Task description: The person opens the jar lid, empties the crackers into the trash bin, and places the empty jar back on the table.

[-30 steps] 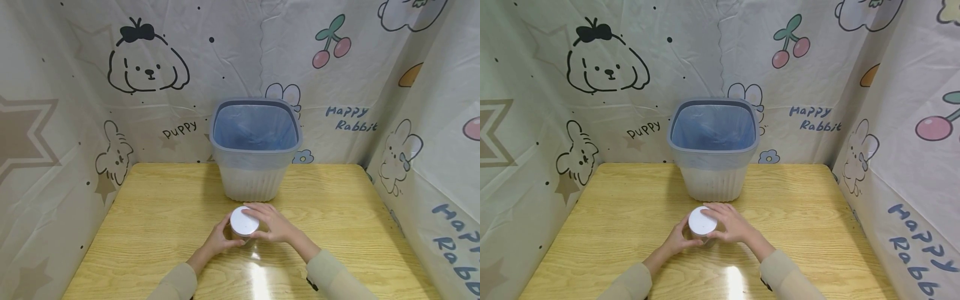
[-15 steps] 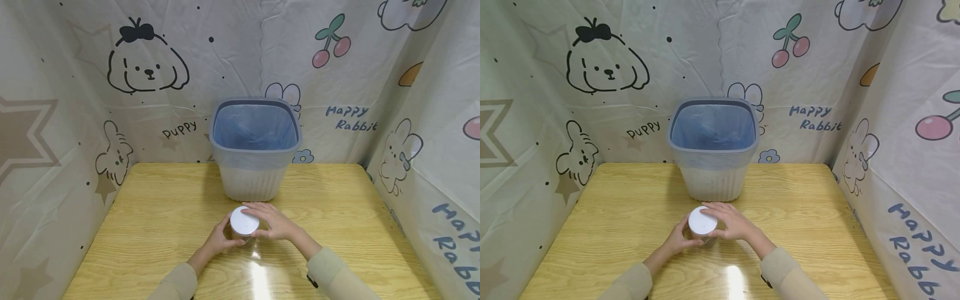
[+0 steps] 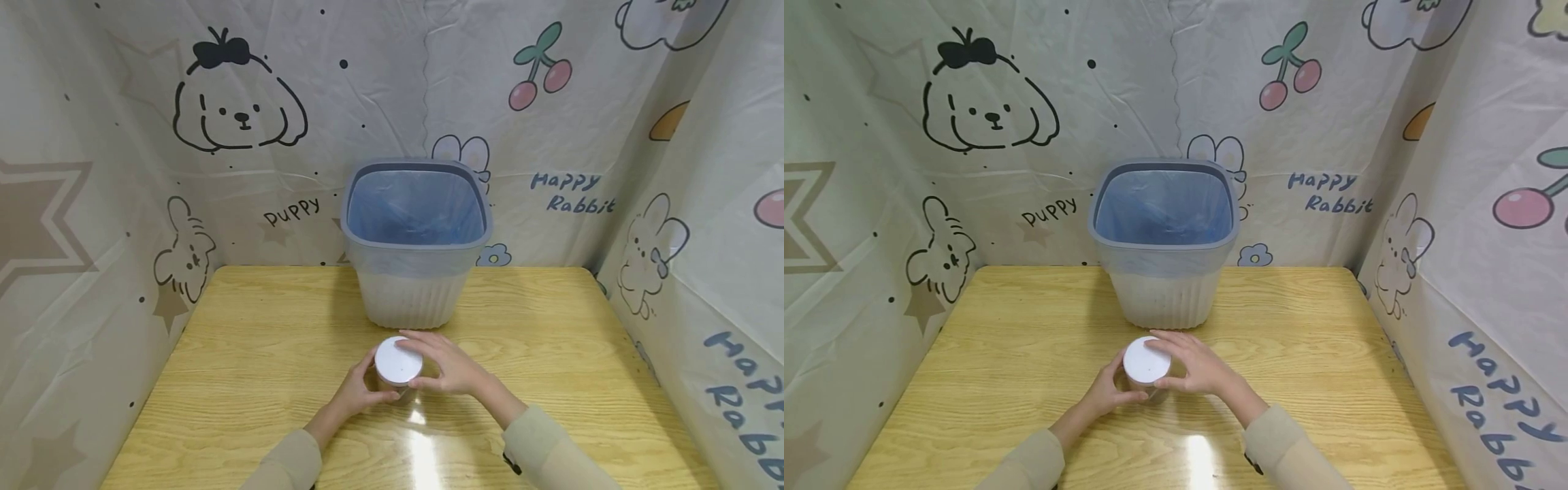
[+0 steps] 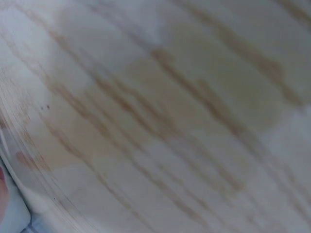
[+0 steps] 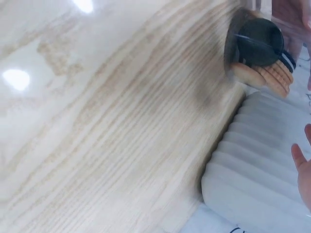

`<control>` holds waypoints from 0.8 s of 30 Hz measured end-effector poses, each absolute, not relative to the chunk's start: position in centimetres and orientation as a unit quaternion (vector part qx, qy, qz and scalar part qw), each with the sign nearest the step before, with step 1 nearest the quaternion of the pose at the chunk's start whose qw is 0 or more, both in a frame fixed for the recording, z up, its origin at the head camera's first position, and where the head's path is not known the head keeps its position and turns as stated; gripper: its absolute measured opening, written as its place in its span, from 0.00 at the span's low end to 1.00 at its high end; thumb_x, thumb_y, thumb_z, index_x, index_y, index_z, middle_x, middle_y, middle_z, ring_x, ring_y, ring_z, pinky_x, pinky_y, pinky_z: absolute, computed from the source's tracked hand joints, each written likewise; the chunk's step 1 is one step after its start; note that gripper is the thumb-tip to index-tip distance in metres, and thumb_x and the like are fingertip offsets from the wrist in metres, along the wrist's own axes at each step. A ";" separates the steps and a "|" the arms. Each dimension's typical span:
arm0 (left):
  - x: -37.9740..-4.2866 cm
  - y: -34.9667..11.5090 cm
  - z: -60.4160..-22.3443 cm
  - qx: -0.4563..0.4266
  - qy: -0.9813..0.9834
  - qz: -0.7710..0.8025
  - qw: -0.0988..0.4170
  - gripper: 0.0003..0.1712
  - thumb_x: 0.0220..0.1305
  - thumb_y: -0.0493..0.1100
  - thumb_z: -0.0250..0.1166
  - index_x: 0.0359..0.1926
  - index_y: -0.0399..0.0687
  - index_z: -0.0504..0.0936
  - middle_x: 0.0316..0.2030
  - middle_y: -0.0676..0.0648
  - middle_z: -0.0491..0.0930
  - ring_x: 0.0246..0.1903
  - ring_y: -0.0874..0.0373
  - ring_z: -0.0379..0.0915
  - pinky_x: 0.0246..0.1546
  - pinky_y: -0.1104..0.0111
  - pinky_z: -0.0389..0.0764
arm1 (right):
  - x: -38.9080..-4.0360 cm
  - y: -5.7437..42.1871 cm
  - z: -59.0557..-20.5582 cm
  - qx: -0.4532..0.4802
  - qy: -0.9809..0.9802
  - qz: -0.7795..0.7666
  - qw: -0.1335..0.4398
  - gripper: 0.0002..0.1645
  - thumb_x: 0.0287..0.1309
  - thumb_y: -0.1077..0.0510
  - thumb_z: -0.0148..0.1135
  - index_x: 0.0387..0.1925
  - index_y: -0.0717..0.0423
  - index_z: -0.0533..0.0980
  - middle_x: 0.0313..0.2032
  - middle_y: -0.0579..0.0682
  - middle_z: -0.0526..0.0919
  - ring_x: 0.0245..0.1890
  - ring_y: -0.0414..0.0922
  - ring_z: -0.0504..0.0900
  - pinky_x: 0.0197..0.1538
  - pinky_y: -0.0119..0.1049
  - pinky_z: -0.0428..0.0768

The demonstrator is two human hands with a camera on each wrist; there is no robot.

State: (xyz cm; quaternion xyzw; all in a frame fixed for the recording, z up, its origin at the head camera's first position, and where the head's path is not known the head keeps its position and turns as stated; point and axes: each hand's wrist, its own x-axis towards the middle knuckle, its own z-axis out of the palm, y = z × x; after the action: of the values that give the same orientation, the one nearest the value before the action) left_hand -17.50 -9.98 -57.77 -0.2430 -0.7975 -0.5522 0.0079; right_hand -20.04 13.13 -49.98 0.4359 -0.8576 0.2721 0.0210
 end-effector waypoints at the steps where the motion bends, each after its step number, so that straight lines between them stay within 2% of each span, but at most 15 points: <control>1: -17.4 -10.0 -57.6 -0.240 -0.798 -0.553 0.006 0.54 0.41 0.41 0.75 0.68 0.53 0.55 0.61 0.44 0.67 0.59 0.48 0.63 0.57 0.47 0.62 | -19.9 13.1 -50.1 0.432 -0.859 0.271 0.031 0.42 0.50 0.34 0.57 0.65 0.44 0.61 0.66 0.49 0.60 0.63 0.53 0.62 0.59 0.61 0.61; 8: -16.4 -9.7 -54.8 -0.249 -0.793 -0.555 0.017 0.51 0.40 0.37 0.75 0.65 0.41 0.58 0.59 0.35 0.67 0.57 0.41 0.64 0.56 0.43 0.62 | -18.7 12.2 -51.0 0.400 -0.871 0.262 0.111 0.42 0.54 0.29 0.48 0.63 0.47 0.64 0.64 0.51 0.64 0.60 0.51 0.66 0.57 0.57 0.66; 12: -16.7 -9.7 -55.8 -0.249 -0.795 -0.552 0.025 0.52 0.40 0.38 0.76 0.66 0.47 0.58 0.59 0.38 0.68 0.57 0.42 0.65 0.56 0.44 0.62 | -18.0 11.6 -51.4 0.371 -0.878 0.263 0.151 0.42 0.53 0.28 0.48 0.62 0.48 0.65 0.62 0.53 0.67 0.58 0.52 0.68 0.56 0.56 0.67; 16: -17.3 -9.9 -57.4 -0.244 -0.801 -0.546 0.019 0.54 0.40 0.43 0.76 0.67 0.56 0.56 0.60 0.42 0.68 0.58 0.45 0.64 0.57 0.46 0.62 | -17.3 11.0 -51.6 0.345 -0.886 0.252 0.181 0.43 0.51 0.29 0.52 0.62 0.49 0.65 0.61 0.53 0.67 0.58 0.52 0.68 0.55 0.54 0.68; 24: -17.4 -10.0 -57.6 -0.244 -0.799 -0.549 0.019 0.51 0.43 0.48 0.74 0.67 0.51 0.57 0.60 0.40 0.68 0.58 0.44 0.64 0.57 0.45 0.62 | -16.0 9.7 -52.1 0.289 -0.903 0.245 0.202 0.46 0.50 0.28 0.51 0.63 0.51 0.63 0.61 0.56 0.66 0.58 0.53 0.67 0.54 0.57 0.67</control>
State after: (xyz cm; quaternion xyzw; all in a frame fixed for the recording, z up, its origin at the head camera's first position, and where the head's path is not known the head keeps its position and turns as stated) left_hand -17.37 -10.03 -57.62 -0.2436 -0.7990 -0.5495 0.0191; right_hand -15.97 9.67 -52.13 0.2887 -0.9031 0.2451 0.2023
